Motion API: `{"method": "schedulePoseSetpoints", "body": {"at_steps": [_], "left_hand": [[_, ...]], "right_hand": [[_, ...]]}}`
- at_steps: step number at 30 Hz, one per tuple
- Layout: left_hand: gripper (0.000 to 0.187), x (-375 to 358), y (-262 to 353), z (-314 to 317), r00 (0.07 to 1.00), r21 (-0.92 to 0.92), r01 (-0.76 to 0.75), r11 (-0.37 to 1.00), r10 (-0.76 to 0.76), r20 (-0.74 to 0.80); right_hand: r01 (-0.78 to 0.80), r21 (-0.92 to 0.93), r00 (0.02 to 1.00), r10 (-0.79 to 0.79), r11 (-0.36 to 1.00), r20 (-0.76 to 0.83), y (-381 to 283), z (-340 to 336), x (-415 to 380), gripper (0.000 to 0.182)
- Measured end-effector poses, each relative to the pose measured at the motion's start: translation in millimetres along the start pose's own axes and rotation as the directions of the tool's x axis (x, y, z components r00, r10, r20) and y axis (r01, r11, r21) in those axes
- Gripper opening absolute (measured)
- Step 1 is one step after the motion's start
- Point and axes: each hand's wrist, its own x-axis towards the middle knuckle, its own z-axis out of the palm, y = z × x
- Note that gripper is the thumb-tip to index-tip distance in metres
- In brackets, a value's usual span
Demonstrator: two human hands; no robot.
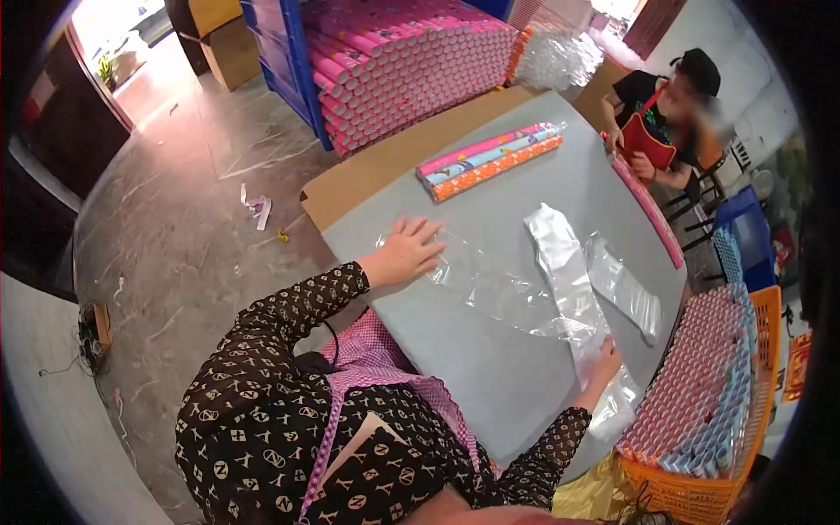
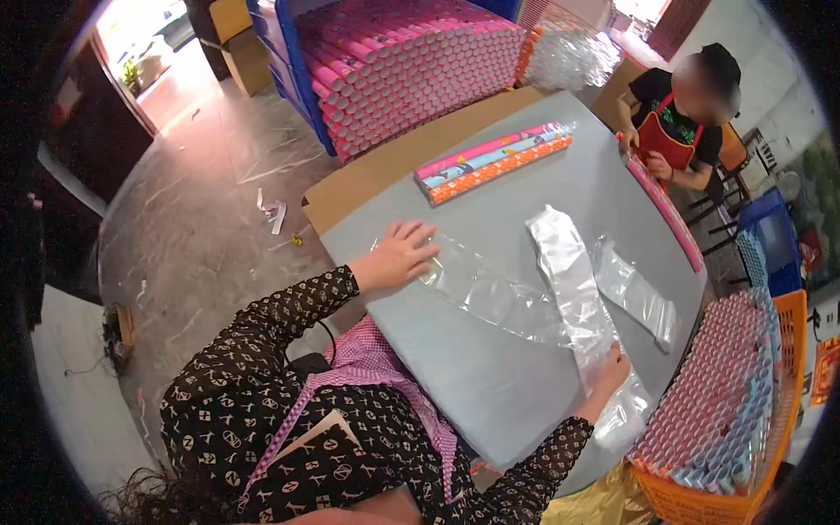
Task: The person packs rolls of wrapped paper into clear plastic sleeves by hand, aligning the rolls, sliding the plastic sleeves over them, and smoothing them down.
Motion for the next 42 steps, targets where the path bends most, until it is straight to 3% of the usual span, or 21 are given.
{"method": "schedulePoseSetpoints", "body": {"at_steps": [3, 7, 9, 11, 13, 15, 16, 18, 20, 22, 24, 27, 29, 32, 35, 37, 42], "left_hand": [[0.04, -7.1, -11.1, 14.8, 0.999, -0.018, 0.033, 0.999, -0.033, -0.037], [0.042, -4.5, -16.0, 17.2, 0.998, -0.042, 0.061, 0.997, -0.061, -0.01], [0.042, -2.0, -17.0, 17.8, 0.997, -0.057, 0.063, 0.996, -0.065, -0.042], [0.042, -0.5, -15.7, 15.3, 0.995, -0.076, 0.073, 0.994, -0.078, -0.065], [0.041, 1.7, -15.3, 12.2, 0.993, -0.092, 0.075, 0.993, -0.083, -0.084], [0.041, 2.2, -14.6, 8.9, 0.99, -0.173, 0.065, 0.983, -0.085, -0.111], [0.041, 1.4, -14.6, 9.7, 0.991, -0.178, 0.061, 0.982, -0.081, -0.108], [0.039, -1.5, -15.0, 11.0, 0.98, -0.193, 0.066, 0.979, -0.1, -0.172], [0.038, -2.2, -13.5, 7.6, 0.978, -0.186, 0.07, 0.98, -0.105, -0.183], [0.038, -1.8, -12.9, 0.9, 0.977, -0.188, 0.062, 0.98, -0.099, -0.19], [0.038, -3.0, -15.3, 7.2, 0.977, -0.161, 0.033, 0.986, -0.065, -0.202], [0.04, -1.0, -15.2, 11.0, 0.983, -0.085, 0.016, 0.996, -0.031, -0.184], [0.04, -2.5, -16.1, 22.5, 0.965, -0.17, 0.027, 0.985, -0.07, -0.253], [0.041, -3.4, -16.7, 19.7, 0.967, -0.203, 0.031, 0.979, -0.081, -0.243], [0.043, -2.8, -16.1, 17.5, 0.974, -0.249, 0.053, 0.967, -0.105, -0.201], [0.039, -2.1, -15.8, 17.3, 0.971, -0.284, 0.066, 0.956, -0.127, -0.203], [0.04, -1.8, -15.7, 18.5, 0.972, -0.275, 0.065, 0.959, -0.123, -0.202]], "right_hand": [[0.052, -0.1, 0.996, -0.045, 0.994, 0.072, 13.1, 0.2, 15.0, 0.047], [0.107, -0.177, 0.994, -0.105, 0.978, 0.021, 9.2, -4.9, 33.9, 0.044], [0.241, -0.113, 0.965, -0.25, 0.964, -0.074, -42.1, -18.4, 31.4, 0.041], [0.261, -0.18, 0.962, -0.27, 0.948, -0.029, -126.6, -24.4, 19.7, 0.035], [0.502, -0.07, 0.86, -0.506, 0.862, -0.068, -178.9, -3.3, 28.6, 0.029], [0.65, 0.017, 0.759, -0.651, 0.759, 0.014, -230.3, 27.6, 44.2, 0.03], [0.792, -0.07, 0.61, -0.792, 0.607, 0.037, -277.6, 33.7, 30.1, 0.027], [0.858, -0.066, 0.513, -0.85, 0.509, 0.118, -360.6, 55.7, 2.4, 0.025], [0.951, 0.058, 0.298, -0.951, 0.303, 0.087, -423.1, 88.4, -8.5, 0.027], [0.971, 0.086, 0.221, -0.975, 0.221, 0.013, -479.9, 124.2, -24.3, 0.028], [0.986, 0.164, 0.057, -0.989, 0.035, -0.133, -532.0, 162.5, -31.2, 0.03], [0.985, 0.169, 0.054, -0.988, 0.029, -0.148, -593.1, 217.4, -54.5, 0.034], [0.984, 0.178, 0.056, -0.989, 0.03, -0.14, -618.8, 247.4, -70.6, 0.037], [0.994, 0.1, -0.016, -0.968, -0.042, -0.251, -638.8, 277.6, -91.7, 0.042], [0.997, 0.069, 0.027, -0.987, 0.016, -0.156, -646.4, 292.1, -98.3, 0.043], [0.997, 0.072, 0.013, -1.0, 0.012, -0.007, -646.7, 292.2, -95.8, 0.038], [0.997, 0.078, -0.013, -1.0, -0.011, 0.028, -651.2, 295.7, -86.9, 0.03]]}}
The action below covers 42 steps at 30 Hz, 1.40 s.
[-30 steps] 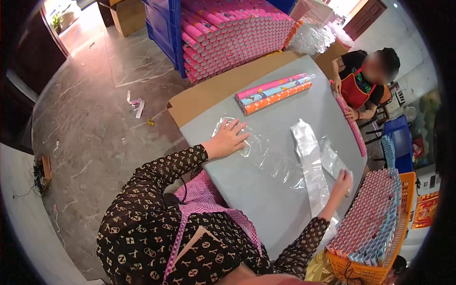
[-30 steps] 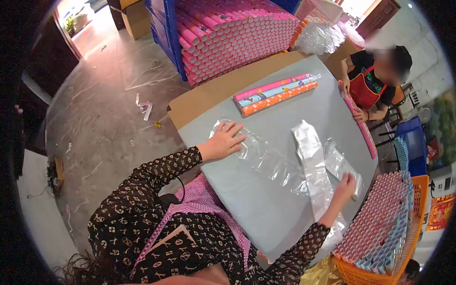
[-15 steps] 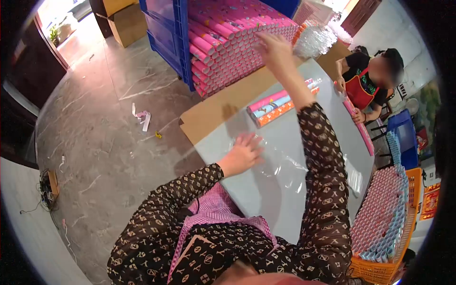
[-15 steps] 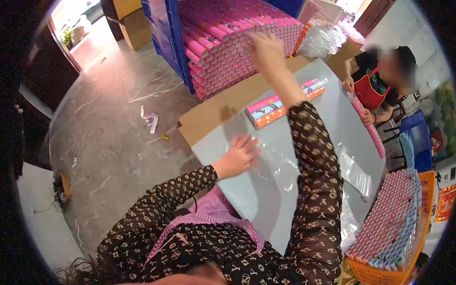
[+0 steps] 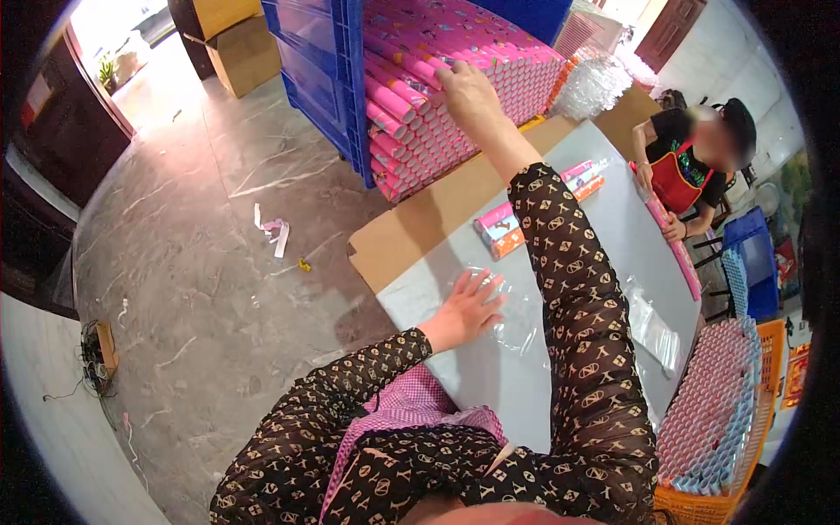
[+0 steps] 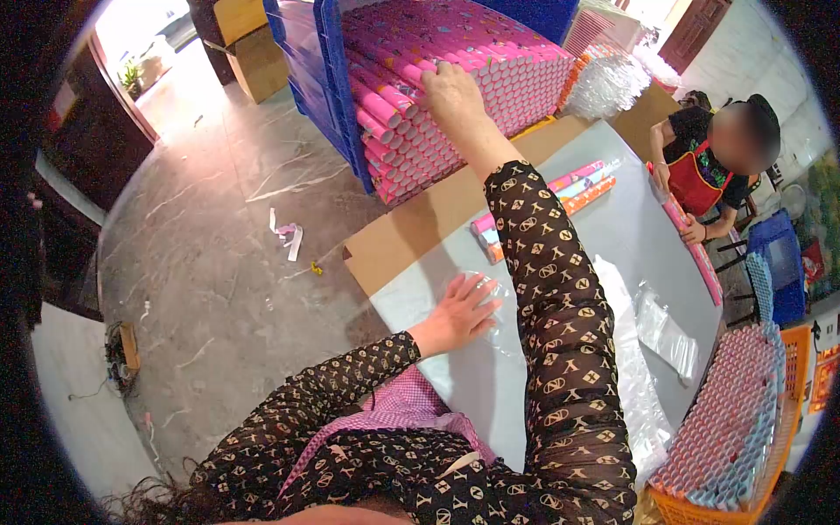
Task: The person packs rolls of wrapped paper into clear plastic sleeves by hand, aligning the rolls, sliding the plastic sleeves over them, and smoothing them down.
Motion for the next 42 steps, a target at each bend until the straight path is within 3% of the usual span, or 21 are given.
{"method": "schedulePoseSetpoints", "body": {"at_steps": [7, 20, 25, 29, 33, 35, 37, 39, 41, 42], "left_hand": [[0.04, 1.6, 0.9, -1.7, 1.0, 0.015, 0.0, 1.0, 0.0, -0.008], [0.039, 0.7, 1.5, -1.2, 1.0, 0.055, -0.006, 0.998, 0.007, -0.02], [0.039, -0.3, 1.3, -2.9, 1.0, 0.005, -0.006, 1.0, 0.006, -0.006], [0.037, 0.9, 1.3, -2.3, 1.0, 0.036, -0.008, 0.999, 0.008, -0.009], [0.037, 0.4, 1.8, 1.0, 1.0, 0.045, -0.002, 0.999, 0.002, -0.001], [0.037, -0.5, 1.6, 0.7, 1.0, 0.056, 0.0, 0.998, 0.001, -0.01], [0.037, 0.3, 3.1, -2.1, 1.0, 0.054, 0.013, 0.998, -0.013, 0.004], [0.037, 0.1, 2.3, -2.1, 1.0, 0.066, 0.011, 0.998, -0.012, 0.008], [0.037, 0.3, 1.3, -0.7, 1.0, 0.072, 0.007, 0.997, -0.008, 0.016], [0.037, 0.1, 0.9, 0.5, 1.0, 0.072, 0.001, 0.997, -0.002, 0.004]], "right_hand": [[-0.03, 0.017, 1.0, 0.03, 0.999, 0.009, 2.7, 2.4, 0.9, 0.016], [-0.061, 0.02, 0.998, 0.061, 0.998, 0.019, -0.8, -3.2, -6.7, 0.027], [-0.033, 0.15, 0.988, 0.055, 0.988, -0.143, 7.8, -2.5, -22.0, 0.022], [-0.091, 0.267, 0.988, 0.122, 0.959, -0.1, 11.3, -31.9, -46.9, 0.021], [-0.177, 0.106, 0.983, 0.172, 0.978, 0.062, 14.6, -44.4, -52.7, 0.027], [-0.075, -0.166, 0.997, 0.08, 0.983, 0.02, 6.6, -42.6, -46.4, 0.034], [-0.036, -0.194, 0.999, 0.034, 0.98, -0.011, -3.9, -37.9, -35.2, 0.034], [0.001, -0.371, 0.999, 0.013, 0.928, 0.036, -11.4, -25.3, -28.8, 0.027], [-0.019, -0.35, 1.0, 0.017, 0.936, -0.009, -14.8, -19.2, -23.5, 0.019], [-0.053, -0.34, 0.996, 0.075, 0.939, 0.05, -15.7, -19.2, -22.9, 0.018]]}}
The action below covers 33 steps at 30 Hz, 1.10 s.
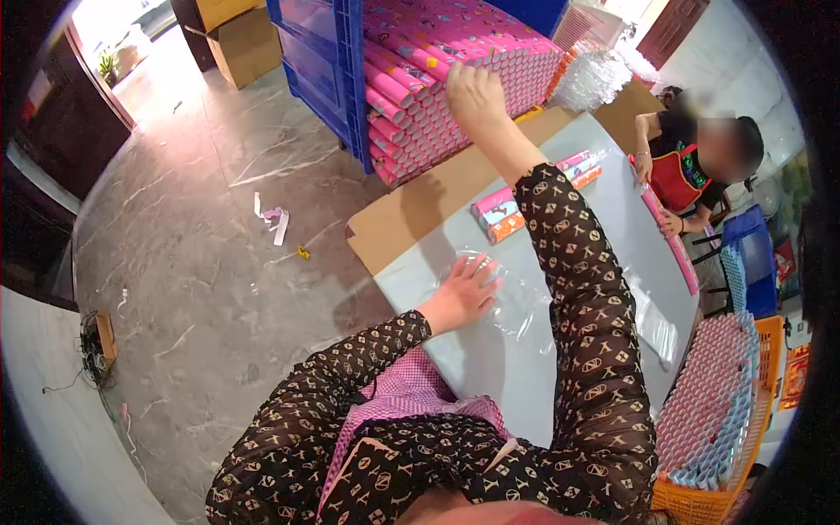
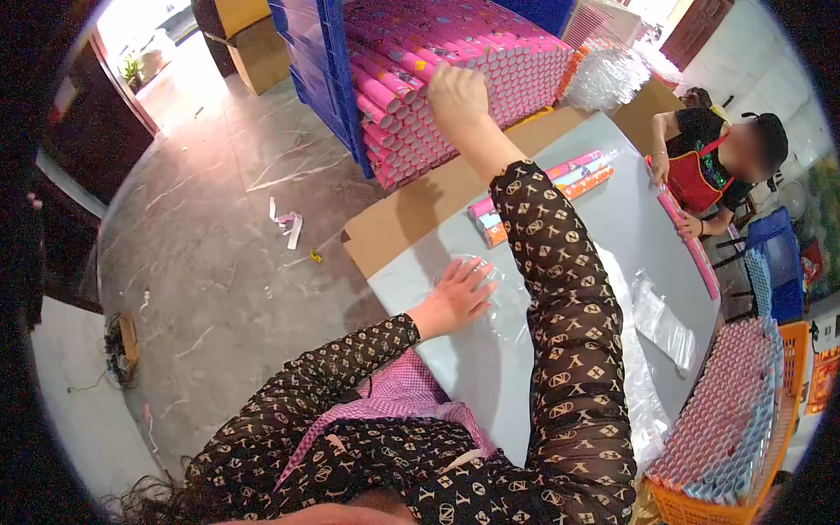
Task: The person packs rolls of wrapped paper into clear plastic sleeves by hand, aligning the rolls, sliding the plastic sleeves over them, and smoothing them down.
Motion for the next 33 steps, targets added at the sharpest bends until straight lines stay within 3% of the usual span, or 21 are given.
{"method": "schedulePoseSetpoints", "body": {"at_steps": [1, 7, 9, 11, 13, 15, 17, 18, 19, 20, 21, 23, 24, 26, 27, 31, 32, 33], "left_hand": [[0.037, -0.7, -0.2, 1.1, 1.0, -0.001, -0.006, 1.0, 0.006, -0.012], [0.037, -1.4, -1.5, 4.7, 1.0, 0.03, -0.005, 1.0, 0.005, -0.01], [0.037, -1.4, -1.5, 5.2, 1.0, 0.019, -0.008, 1.0, 0.008, -0.018], [0.037, -1.5, -1.7, 4.0, 1.0, 0.009, -0.008, 1.0, 0.009, -0.025], [0.036, -1.1, -2.6, 3.0, 1.0, 0.022, -0.017, 1.0, 0.018, -0.025], [0.037, 0.5, -2.5, 0.3, 0.998, 0.021, -0.045, 0.999, 0.046, -0.036], [0.036, 1.5, -2.6, 1.5, 0.998, 0.12, -0.046, 0.992, 0.05, -0.033], [0.035, -0.8, -4.1, -0.9, 0.995, 0.097, -0.08, 0.992, 0.085, -0.055], [0.035, -0.8, -4.0, -1.8, 0.995, 0.087, -0.084, 0.993, 0.088, -0.049], [0.034, -0.4, -2.4, -2.3, 0.996, 0.077, -0.05, 0.996, 0.055, -0.063], [0.034, 0.3, -2.0, -3.0, 0.997, 0.068, -0.016, 0.998, 0.022, -0.076], [0.034, 0.5, -2.4, -3.7, 0.995, 0.047, -0.009, 0.999, 0.014, -0.102], [0.034, 1.5, -1.6, -5.8, 0.991, 0.036, -0.003, 0.999, 0.008, -0.137], [0.032, 5.6, 4.7, -13.8, 0.987, 0.047, 0.016, 0.999, -0.008, -0.16], [0.03, 10.1, 9.4, -19.8, 0.981, 0.067, 0.04, 0.997, -0.026, -0.19], [0.027, 39.5, 20.9, -41.2, 0.972, 0.014, 0.055, 0.998, -0.051, -0.23], [0.028, 46.4, 25.1, -44.1, 0.952, -0.446, 0.206, 0.871, -0.284, -0.115], [0.03, 52.4, 29.0, -46.9, 0.893, -0.779, 0.343, 0.525, -0.441, 0.096]], "right_hand": [[-0.035, 0.01, 0.997, 0.034, 0.999, 0.076, -0.6, -0.5, -0.2, 0.016], [-0.102, 0.148, 0.986, 0.079, 0.984, 0.15, 19.1, -7.2, -33.4, 0.02], [-0.059, 0.238, 0.995, 0.038, 0.97, 0.093, 29.8, -39.1, -57.5, 0.027], [-0.225, 0.367, 0.944, 0.108, 0.903, 0.313, 42.4, -60.8, -79.6, 0.032], [-0.293, 0.476, 0.916, 0.102, 0.829, 0.388, 59.8, -83.5, -112.6, 0.032], [-0.545, 0.616, 0.788, 0.097, 0.569, 0.608, 72.5, -115.4, -148.6, 0.035], [-0.784, 0.513, 0.583, 0.131, 0.35, 0.802, 73.8, -157.4, -181.0, 0.038], [-0.791, 0.504, 0.575, 0.137, 0.347, 0.807, 75.3, -168.9, -203.7, 0.038], [-0.825, 0.532, 0.558, 0.124, 0.191, 0.82, 78.2, -177.9, -227.7, 0.038], [-0.839, 0.543, 0.543, 0.11, 0.028, 0.833, 79.4, -186.9, -252.2, 0.038], [-0.845, 0.535, 0.534, 0.117, 0.023, 0.838, 78.7, -196.1, -275.8, 0.038], [-0.82, 0.437, 0.451, 0.051, -0.371, 0.891, 71.8, -213.4, -323.2, 0.039], [-0.82, 0.428, 0.441, 0.057, -0.379, 0.896, 65.0, -222.3, -346.0, 0.039], [-0.756, 0.299, 0.365, 0.004, -0.583, 0.931, 55.0, -240.0, -389.8, 0.043], [-0.753, 0.29, 0.352, 0.012, -0.591, 0.936, 50.6, -247.1, -411.4, 0.043], [-0.595, 0.203, 0.361, -0.033, -0.777, 0.932, 26.2, -270.8, -496.9, 0.051], [-0.57, 0.185, 0.377, -0.055, -0.8, 0.925, 20.3, -276.2, -515.3, 0.053], [-0.543, 0.168, 0.396, -0.074, -0.823, 0.915, 14.7, -280.7, -531.8, 0.055]]}}
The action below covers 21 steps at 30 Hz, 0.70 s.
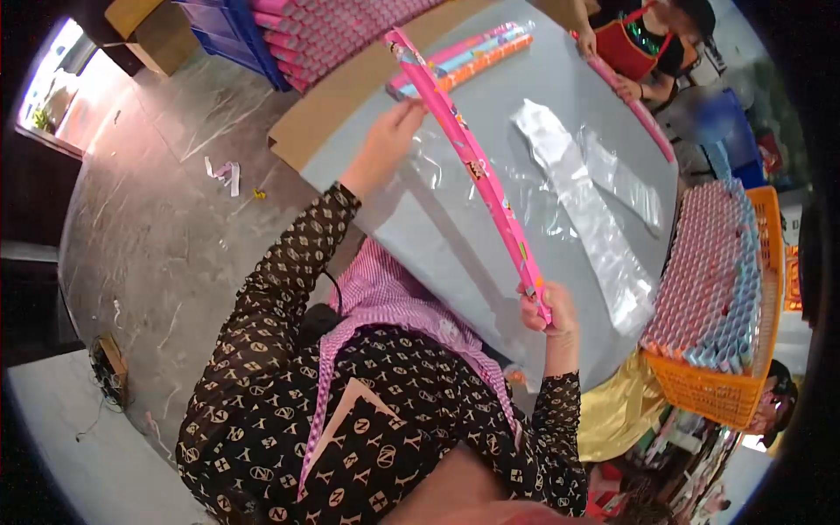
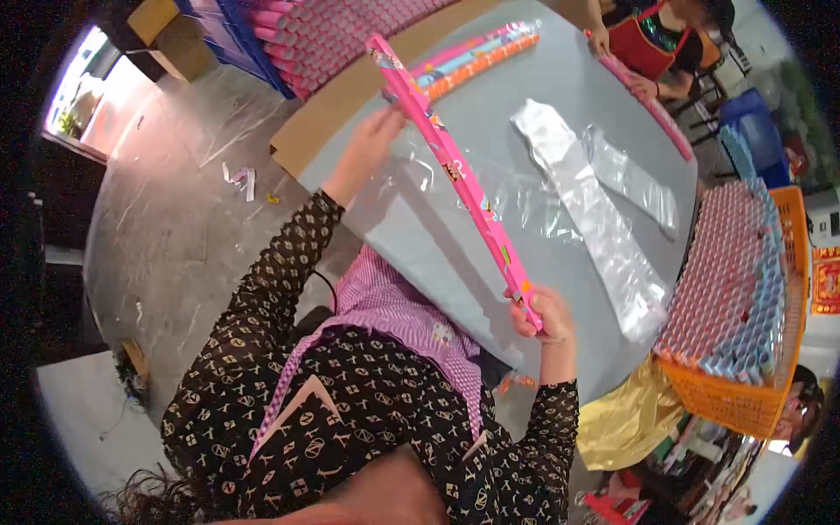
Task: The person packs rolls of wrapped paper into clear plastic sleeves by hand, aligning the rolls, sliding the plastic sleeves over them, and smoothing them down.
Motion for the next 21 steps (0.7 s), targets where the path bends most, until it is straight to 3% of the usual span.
{"method": "schedulePoseSetpoints", "body": {"at_steps": [1, 2, 3, 8, 11, 12, 14, 15, 17, 18, 20, 21], "left_hand": [[0.03, 2.7, 4.7, 0.9, 1.0, 0.004, 0.023, 1.0, -0.023, 0.017], [0.034, 2.6, 8.1, 1.1, 0.97, -0.399, 0.168, 0.901, -0.08, 0.228], [0.038, -0.5, 7.6, 1.8, 0.904, -0.693, 0.358, 0.626, -0.047, 0.425], [0.043, -28.4, -19.4, 18.5, 0.889, -0.75, 0.394, 0.532, -0.012, 0.458], [0.031, -47.4, -40.4, 29.8, 0.896, -0.757, 0.443, 0.479, -0.223, 0.384], [0.031, -51.3, -46.6, 34.9, 0.891, -0.75, 0.454, 0.481, -0.226, 0.394], [0.029, -60.9, -56.1, 41.9, 0.855, -0.692, 0.51, 0.512, -0.213, 0.472], [0.026, -66.6, -52.9, 48.8, 0.853, -0.729, 0.517, 0.45, -0.194, 0.485], [0.024, -73.3, -52.5, 60.8, 0.852, -0.719, 0.522, 0.459, -0.246, 0.462], [0.022, -75.7, -52.3, 65.6, 0.851, -0.713, 0.525, 0.465, -0.292, 0.436], [0.022, -78.8, -53.3, 73.7, 0.842, -0.697, 0.539, 0.473, -0.328, 0.428], [0.023, -80.5, -54.3, 76.2, 0.832, -0.686, 0.554, 0.472, -0.322, 0.451]], "right_hand": [[-0.009, 0.025, 1.0, 0.009, 1.0, -0.013, 12.5, -7.1, -8.9, 0.055], [-0.025, 0.095, 0.999, 0.022, 0.995, 0.028, 25.2, -13.9, -18.7, 0.056], [-0.039, 0.165, 0.997, 0.027, 0.986, 0.07, 36.1, -19.2, -28.4, 0.057], [-0.058, 0.144, 0.996, 0.066, 0.988, -0.052, 55.8, -33.8, -81.8, 0.061], [-0.109, -0.054, 0.993, 0.106, 0.993, -0.057, 55.6, -60.0, -109.2, 0.051], [-0.104, -0.043, 0.993, 0.102, 0.994, -0.061, 52.6, -65.0, -115.5, 0.051], [-0.19, -0.316, 0.95, 0.092, 0.929, -0.298, 43.0, -67.9, -129.0, 0.044], [-0.189, -0.309, 0.951, 0.095, 0.932, -0.295, 36.3, -66.1, -134.5, 0.044], [-0.241, -0.513, 0.926, 0.037, 0.824, -0.376, 25.0, -63.6, -142.6, 0.041], [-0.24, -0.51, 0.927, 0.039, 0.826, -0.374, 29.7, -66.3, -141.6, 0.041], [-0.187, -0.762, 0.892, -0.218, 0.621, -0.397, 39.0, -68.3, -136.7, 0.048], [-0.249, -0.803, 0.882, -0.215, 0.542, -0.419, 37.8, -65.4, -132.0, 0.054]]}}
